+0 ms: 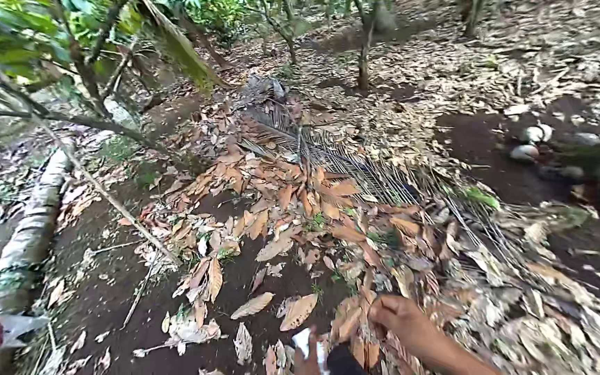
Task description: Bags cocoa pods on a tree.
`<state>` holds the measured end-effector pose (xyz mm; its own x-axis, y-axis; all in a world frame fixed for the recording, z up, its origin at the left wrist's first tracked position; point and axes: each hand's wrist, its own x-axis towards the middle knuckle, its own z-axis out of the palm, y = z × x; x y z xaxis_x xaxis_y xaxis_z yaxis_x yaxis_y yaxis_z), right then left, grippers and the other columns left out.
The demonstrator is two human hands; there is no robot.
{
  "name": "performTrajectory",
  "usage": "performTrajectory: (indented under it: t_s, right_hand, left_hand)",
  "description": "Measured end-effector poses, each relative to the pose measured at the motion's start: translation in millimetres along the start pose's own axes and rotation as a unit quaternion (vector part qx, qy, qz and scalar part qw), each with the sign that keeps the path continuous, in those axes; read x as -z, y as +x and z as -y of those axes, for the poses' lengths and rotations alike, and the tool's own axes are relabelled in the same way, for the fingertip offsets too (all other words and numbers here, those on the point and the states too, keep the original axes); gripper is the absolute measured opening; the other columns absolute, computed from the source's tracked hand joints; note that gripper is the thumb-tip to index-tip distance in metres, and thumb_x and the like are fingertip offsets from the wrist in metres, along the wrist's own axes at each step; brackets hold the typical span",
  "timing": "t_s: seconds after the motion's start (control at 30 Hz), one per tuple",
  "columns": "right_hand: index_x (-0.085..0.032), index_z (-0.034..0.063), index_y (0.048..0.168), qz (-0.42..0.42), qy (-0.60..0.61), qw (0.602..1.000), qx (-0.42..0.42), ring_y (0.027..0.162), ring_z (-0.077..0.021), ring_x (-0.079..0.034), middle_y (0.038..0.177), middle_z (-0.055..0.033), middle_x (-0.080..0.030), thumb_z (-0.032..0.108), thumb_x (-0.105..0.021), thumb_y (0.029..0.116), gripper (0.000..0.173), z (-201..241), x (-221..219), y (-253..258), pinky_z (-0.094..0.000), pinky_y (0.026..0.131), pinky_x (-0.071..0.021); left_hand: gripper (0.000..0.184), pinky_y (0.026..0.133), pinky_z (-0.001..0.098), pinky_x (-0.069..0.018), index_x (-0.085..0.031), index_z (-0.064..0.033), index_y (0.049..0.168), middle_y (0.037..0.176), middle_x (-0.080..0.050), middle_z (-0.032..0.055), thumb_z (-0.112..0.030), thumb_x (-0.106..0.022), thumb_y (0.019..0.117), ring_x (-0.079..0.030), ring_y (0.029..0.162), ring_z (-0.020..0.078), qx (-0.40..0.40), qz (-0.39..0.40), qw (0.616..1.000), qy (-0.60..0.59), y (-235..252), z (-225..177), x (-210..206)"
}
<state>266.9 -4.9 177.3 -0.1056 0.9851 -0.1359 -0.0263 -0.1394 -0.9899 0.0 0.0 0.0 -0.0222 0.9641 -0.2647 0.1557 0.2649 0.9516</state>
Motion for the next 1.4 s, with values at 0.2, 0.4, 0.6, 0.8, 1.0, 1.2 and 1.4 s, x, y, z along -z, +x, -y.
performTrajectory:
  t_s: [0.2,0.4,0.6,0.8,1.0,1.2,1.4]
  right_hand:
    - [-0.066,0.0082,0.131,0.051,-0.136,0.987,-0.068,0.088,-0.0170,-0.071,0.110,-0.0055,-0.073,0.022,-0.079,0.0896,0.045,-17.7,19.8,123.2,-0.0406,0.084,-0.0618]
    - [-0.075,0.0086,0.101,-0.102,-0.106,0.989,0.024,0.076,-0.0135,-0.073,0.091,-0.0021,-0.075,0.014,-0.069,0.0970,0.009,-7.6,105.4,228.9,-0.0356,0.073,-0.0650]
    - [-0.068,0.0004,0.105,-0.143,-0.099,0.983,0.052,0.081,-0.0173,-0.071,0.094,-0.0086,-0.072,0.010,-0.066,0.0969,0.013,-17.2,239.1,370.3,-0.0392,0.077,-0.0624]
    - [-0.068,0.0022,0.103,-0.132,-0.132,0.980,0.075,0.080,-0.0152,-0.069,0.095,-0.0079,-0.071,0.012,-0.059,0.0989,0.013,52.0,382.3,485.7,-0.0363,0.073,-0.0603]
    - [-0.068,0.0034,0.104,-0.163,-0.110,0.978,0.064,0.071,-0.0146,-0.070,0.085,-0.0046,-0.072,0.007,-0.066,0.0937,0.011,96.9,460.8,554.5,-0.0348,0.067,-0.0624]
    - [-0.071,0.0066,0.112,-0.233,-0.088,0.968,0.026,0.074,-0.0116,-0.069,0.093,-0.0024,-0.074,0.013,-0.065,0.0966,0.018,86.3,528.9,628.0,-0.0318,0.067,-0.0621]
    - [-0.066,0.0017,0.126,-0.182,-0.109,0.977,0.025,0.085,-0.0120,-0.069,0.105,-0.0064,-0.072,0.023,-0.049,0.1077,0.033,102.8,619.1,753.6,-0.0322,0.077,-0.0612]
  left_hand:
    - [0.039,0.103,0.0432,-0.0549,-0.057,0.0032,0.137,0.126,-0.069,0.0137,-0.020,-0.045,0.1080,-0.067,0.114,0.0218,-0.107,0.183,0.969,-0.125,112.1,-154.0,-85.0]
    - [0.034,0.096,0.0364,-0.0577,-0.059,0.0035,0.133,0.124,-0.070,0.0118,-0.016,-0.051,0.1057,-0.069,0.108,0.0160,-0.151,0.249,0.950,-0.112,234.3,-209.4,-167.3]
    - [0.032,0.099,0.0313,-0.0561,-0.062,0.0037,0.127,0.114,-0.073,0.0069,-0.016,-0.062,0.1014,-0.068,0.105,0.0076,-0.183,0.209,0.960,-0.039,384.5,-251.7,-276.9]
    - [0.032,0.095,0.0314,-0.0576,-0.063,0.0040,0.122,0.106,-0.073,0.0074,-0.021,-0.064,0.1013,-0.070,0.098,0.0082,-0.115,0.182,0.977,0.005,497.7,-360.6,-380.5]
    - [0.029,0.093,0.0341,-0.0601,-0.064,0.0026,0.119,0.103,-0.074,0.0070,-0.020,-0.066,0.1001,-0.072,0.096,0.0114,-0.098,0.165,0.981,-0.035,580.9,-409.1,-438.3]
    - [0.045,0.094,0.0368,-0.0598,-0.060,0.0017,0.127,0.109,-0.073,0.0097,-0.030,-0.070,0.0969,-0.071,0.101,0.0138,-0.002,0.139,0.990,0.009,675.9,-433.7,-506.8]
    - [0.049,0.099,0.0350,-0.0569,-0.056,0.0026,0.134,0.119,-0.069,0.0112,-0.030,-0.068,0.0982,-0.067,0.110,0.0133,0.004,0.168,0.986,-0.017,817.9,-456.2,-576.5]
